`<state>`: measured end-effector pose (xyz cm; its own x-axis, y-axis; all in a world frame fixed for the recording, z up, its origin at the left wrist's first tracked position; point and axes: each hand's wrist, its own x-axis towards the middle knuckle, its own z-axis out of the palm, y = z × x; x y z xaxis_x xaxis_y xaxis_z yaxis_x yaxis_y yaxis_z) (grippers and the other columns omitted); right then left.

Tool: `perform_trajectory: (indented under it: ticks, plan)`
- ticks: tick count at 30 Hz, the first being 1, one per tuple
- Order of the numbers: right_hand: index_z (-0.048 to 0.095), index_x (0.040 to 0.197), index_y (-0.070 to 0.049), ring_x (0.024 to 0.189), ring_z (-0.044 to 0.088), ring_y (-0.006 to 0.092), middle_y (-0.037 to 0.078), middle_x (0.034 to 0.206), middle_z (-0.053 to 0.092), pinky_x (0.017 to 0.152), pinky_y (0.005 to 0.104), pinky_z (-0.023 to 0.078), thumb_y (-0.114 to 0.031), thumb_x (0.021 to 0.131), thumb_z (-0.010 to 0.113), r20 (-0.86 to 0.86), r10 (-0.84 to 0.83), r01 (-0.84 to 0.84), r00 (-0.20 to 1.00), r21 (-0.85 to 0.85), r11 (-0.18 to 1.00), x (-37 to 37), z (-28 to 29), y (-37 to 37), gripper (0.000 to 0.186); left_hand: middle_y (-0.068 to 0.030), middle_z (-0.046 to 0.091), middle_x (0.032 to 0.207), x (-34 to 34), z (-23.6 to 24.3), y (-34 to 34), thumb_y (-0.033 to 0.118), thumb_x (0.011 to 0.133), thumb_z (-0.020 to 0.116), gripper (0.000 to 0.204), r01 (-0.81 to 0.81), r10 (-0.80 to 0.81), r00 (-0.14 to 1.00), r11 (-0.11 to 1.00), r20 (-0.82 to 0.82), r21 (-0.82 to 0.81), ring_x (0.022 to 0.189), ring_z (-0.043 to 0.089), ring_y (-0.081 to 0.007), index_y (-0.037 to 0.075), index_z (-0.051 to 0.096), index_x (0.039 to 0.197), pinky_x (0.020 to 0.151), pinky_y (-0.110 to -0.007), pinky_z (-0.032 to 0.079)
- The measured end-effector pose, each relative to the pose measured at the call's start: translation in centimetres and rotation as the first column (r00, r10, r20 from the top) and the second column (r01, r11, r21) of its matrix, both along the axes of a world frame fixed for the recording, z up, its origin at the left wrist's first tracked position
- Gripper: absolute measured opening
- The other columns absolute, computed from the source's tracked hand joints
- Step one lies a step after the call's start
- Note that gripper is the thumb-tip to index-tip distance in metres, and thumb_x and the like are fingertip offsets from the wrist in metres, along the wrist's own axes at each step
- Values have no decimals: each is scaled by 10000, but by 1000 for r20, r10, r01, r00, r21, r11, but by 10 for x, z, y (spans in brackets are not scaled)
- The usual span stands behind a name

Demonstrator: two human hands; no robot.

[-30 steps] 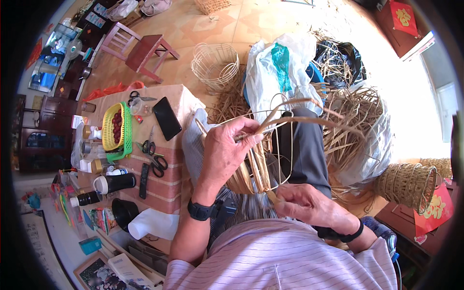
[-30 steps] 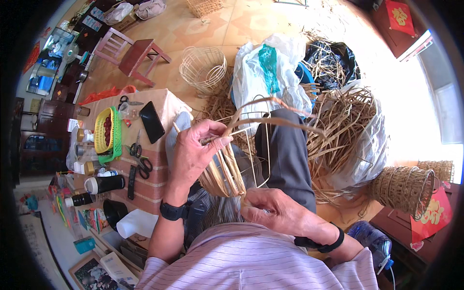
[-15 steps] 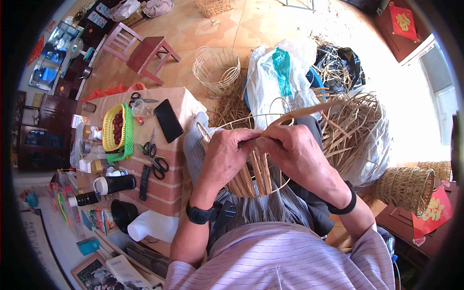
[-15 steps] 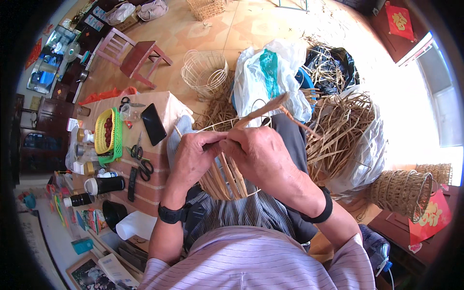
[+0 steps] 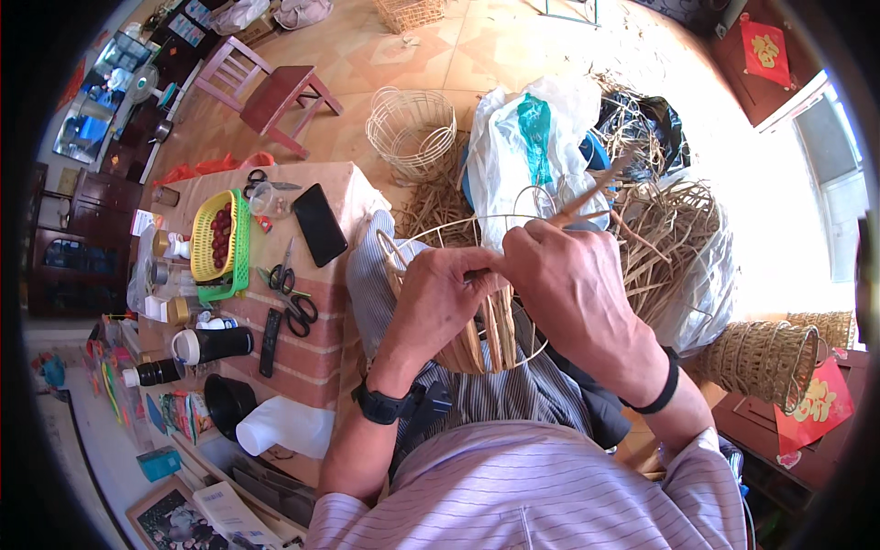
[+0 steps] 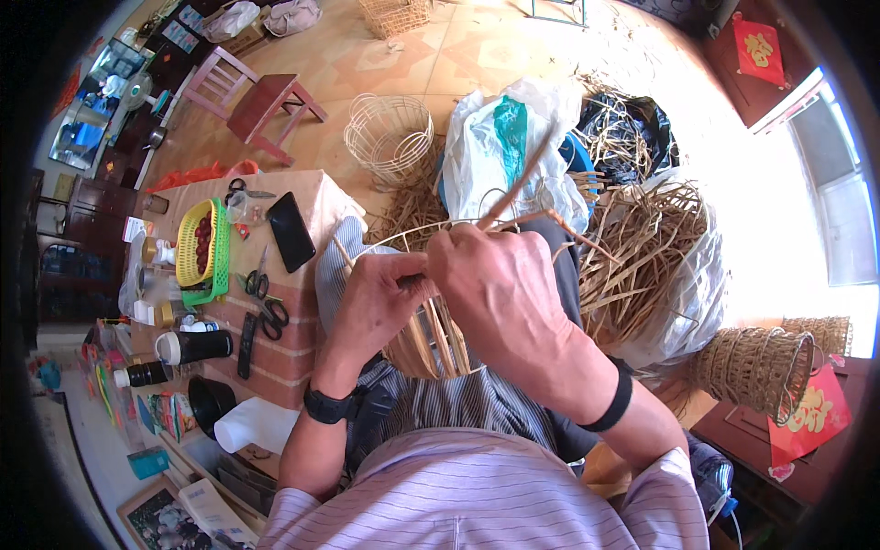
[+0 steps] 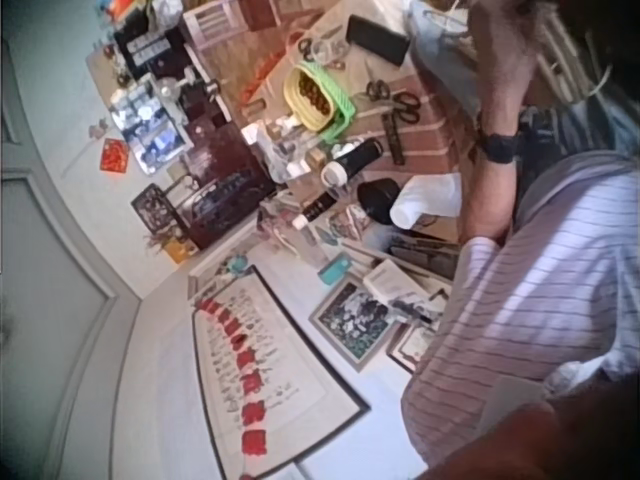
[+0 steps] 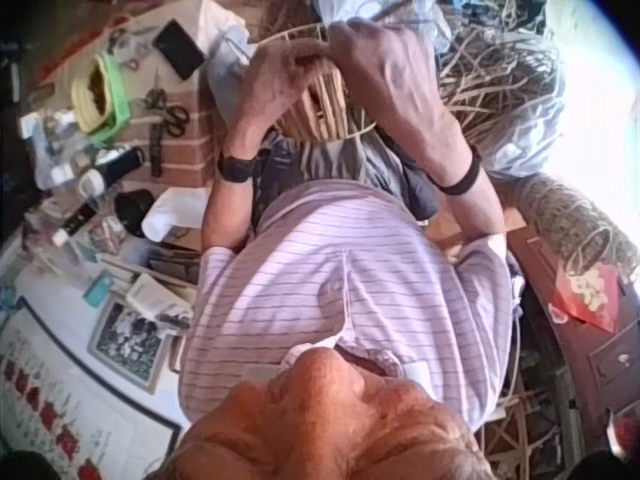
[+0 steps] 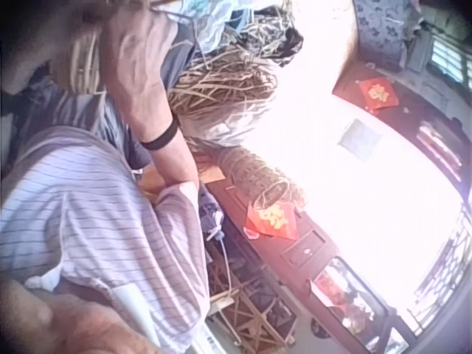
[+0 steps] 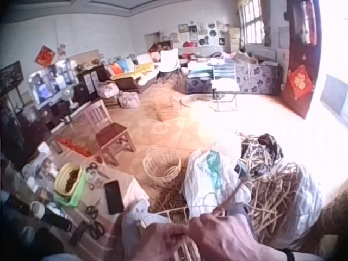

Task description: Weaving a basket frame using thin bamboo or wicker strips.

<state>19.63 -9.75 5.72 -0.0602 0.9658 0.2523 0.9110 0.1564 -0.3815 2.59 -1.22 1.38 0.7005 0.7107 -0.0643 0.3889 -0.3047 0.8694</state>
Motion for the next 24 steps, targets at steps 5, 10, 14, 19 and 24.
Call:
perform_trajectory:
  ticks: [5,10,14,19,24]
  plan:
    - [656,827,-12,811,726,336,159,824,647,659,443,546,-55,769,687,144,170,-165,975,-44,985,1,29,-8,79,-182,736,844,-6,-4,-19,205,901,789,165,83,-63,994,968,-91,237,796,721,-392,70,780,997,718,-457,542]
    - [594,791,-20,763,695,351,145,773,624,651,466,508,-116,827,706,75,213,-214,974,5,977,19,29,2,152,-182,756,876,-5,2,-34,250,926,800,231,13,-6,999,991,-54,130,850,746,-374,38,748,1003,749,-459,557]
    - [659,749,-16,776,715,365,168,757,683,653,462,509,-186,835,792,84,218,-214,972,-54,975,32,13,22,232,-167,779,920,-2,7,-32,263,946,797,264,20,-19,977,1000,-214,4,880,762,-354,24,749,1045,769,-445,570]
    - [716,752,-11,761,728,370,176,737,683,656,473,537,-128,790,748,68,235,-236,970,3,972,30,-1,34,127,-166,794,990,-2,12,-34,223,932,820,431,-7,8,991,1000,-131,6,917,777,-338,8,626,1252,810,-414,587]
    - [733,813,-32,813,709,367,161,784,694,708,476,505,-292,825,791,-84,238,-252,968,-395,883,45,-30,65,267,-173,781,1023,-2,11,-36,166,935,813,386,-89,80,983,995,-163,-46,945,770,-355,6,577,1194,824,-420,586]
